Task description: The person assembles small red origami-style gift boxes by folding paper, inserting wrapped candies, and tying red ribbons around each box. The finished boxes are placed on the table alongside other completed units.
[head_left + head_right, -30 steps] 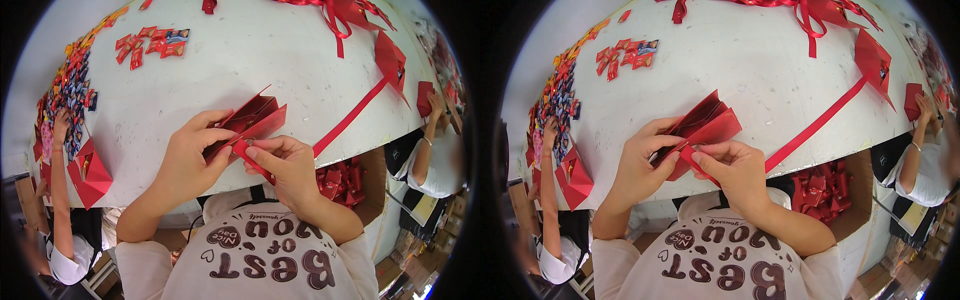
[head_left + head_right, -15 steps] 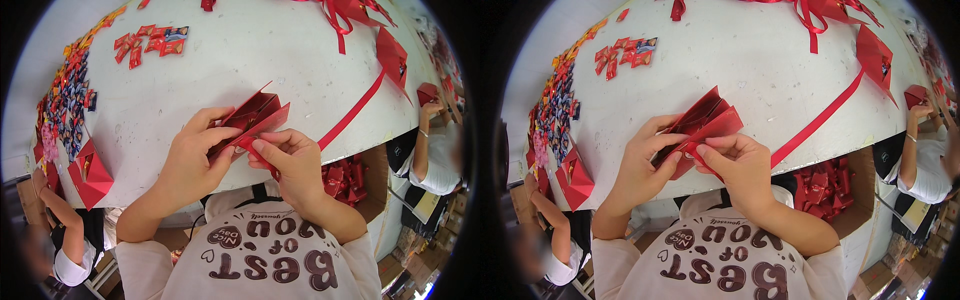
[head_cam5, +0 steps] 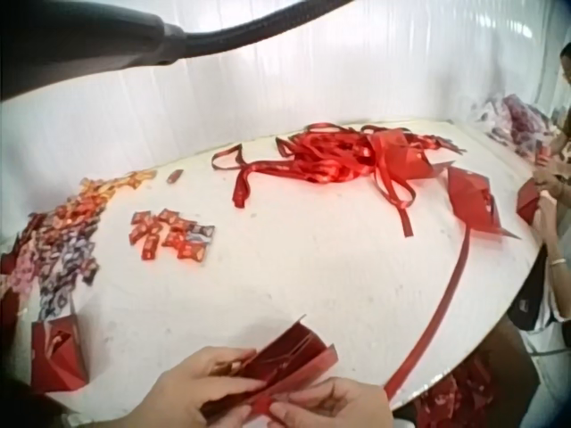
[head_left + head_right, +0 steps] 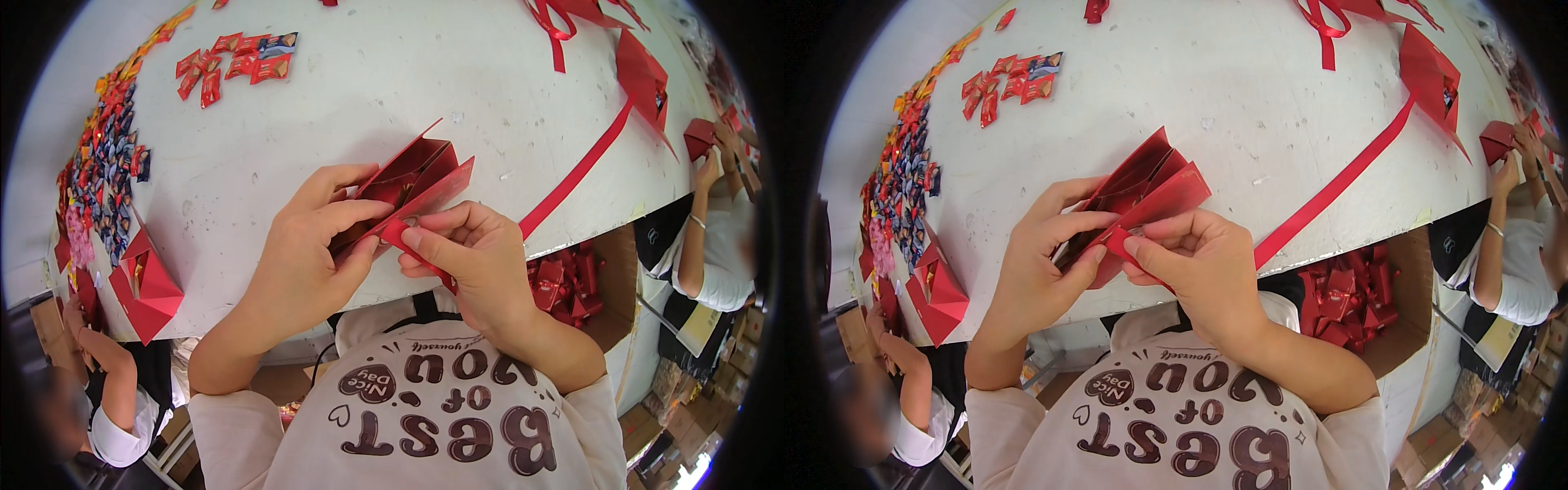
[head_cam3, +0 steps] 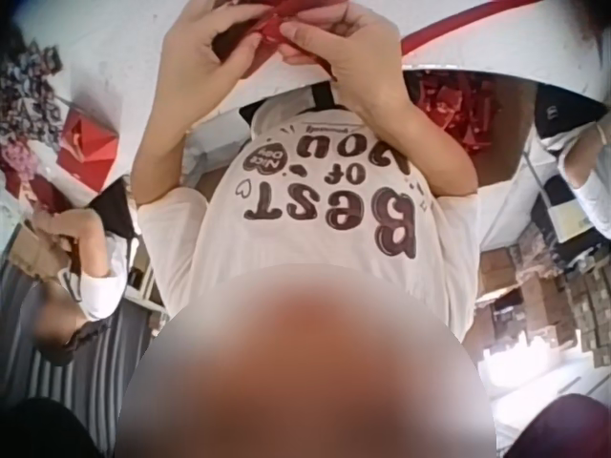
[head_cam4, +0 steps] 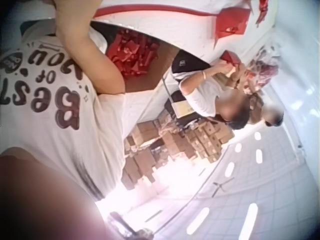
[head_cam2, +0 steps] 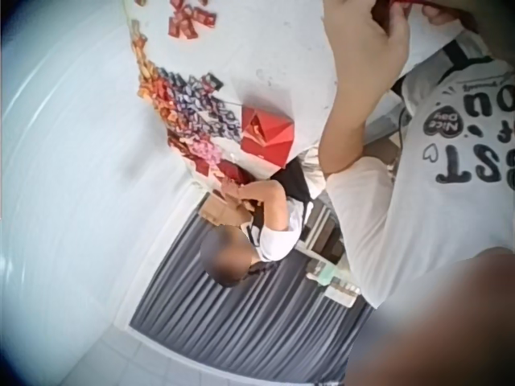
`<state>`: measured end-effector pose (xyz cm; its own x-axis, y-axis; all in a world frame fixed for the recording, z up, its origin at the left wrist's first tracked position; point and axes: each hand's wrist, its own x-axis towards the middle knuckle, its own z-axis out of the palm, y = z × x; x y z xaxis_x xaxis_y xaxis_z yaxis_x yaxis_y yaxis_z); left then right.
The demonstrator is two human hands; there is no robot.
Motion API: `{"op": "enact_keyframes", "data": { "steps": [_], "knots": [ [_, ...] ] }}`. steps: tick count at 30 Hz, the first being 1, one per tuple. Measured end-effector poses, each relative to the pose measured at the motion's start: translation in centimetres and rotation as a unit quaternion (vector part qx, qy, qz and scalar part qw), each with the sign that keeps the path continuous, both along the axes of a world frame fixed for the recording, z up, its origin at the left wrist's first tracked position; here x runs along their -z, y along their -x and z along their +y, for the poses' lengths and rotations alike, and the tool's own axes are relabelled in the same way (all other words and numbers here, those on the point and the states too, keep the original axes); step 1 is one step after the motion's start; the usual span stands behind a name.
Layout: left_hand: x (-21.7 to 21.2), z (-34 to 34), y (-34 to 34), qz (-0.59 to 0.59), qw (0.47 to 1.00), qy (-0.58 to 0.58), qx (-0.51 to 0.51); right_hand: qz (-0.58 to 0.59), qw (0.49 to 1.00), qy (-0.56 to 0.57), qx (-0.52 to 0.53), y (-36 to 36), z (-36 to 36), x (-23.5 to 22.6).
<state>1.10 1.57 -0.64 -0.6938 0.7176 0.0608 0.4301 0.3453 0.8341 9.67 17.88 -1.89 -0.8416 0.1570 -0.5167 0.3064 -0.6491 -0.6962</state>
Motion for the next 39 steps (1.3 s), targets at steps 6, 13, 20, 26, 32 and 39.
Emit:
{"op": "enact_keyframes", "data": {
  "steps": [6,13,20,26,32,39],
  "knots": [
    [0.0,0.1,0.0,-0.015,1.0,0.004,-0.004,0.001,1.0,-0.005,-0.002,0.1,-0.4,0.1],
    [-0.1,0.1,-0.1,-0.035,0.999,-0.013,0.005,0.009,1.0,-0.001,0.021,0.2,-0.4,0.1],
    [-0.4,0.3,0.5,-0.111,0.993,-0.015,-0.029,0.051,0.998,-0.016,0.03,0.2,-0.7,0.4],
    [-0.3,1.2,-0.8,-0.081,0.989,-0.027,-0.123,0.168,0.748,-0.643,0.005,0.1,-0.1,-0.5],
    [-0.1,1.4,-1.3,-0.11,0.978,-0.045,-0.171,0.191,0.63,-0.73,-0.182,2.2,0.9,-1.4],
    [-0.5,0.5,-0.3,-0.19,0.964,-0.054,-0.178,0.158,0.696,-0.666,-0.216,3.7,0.7,-1.3]
  ]
}}
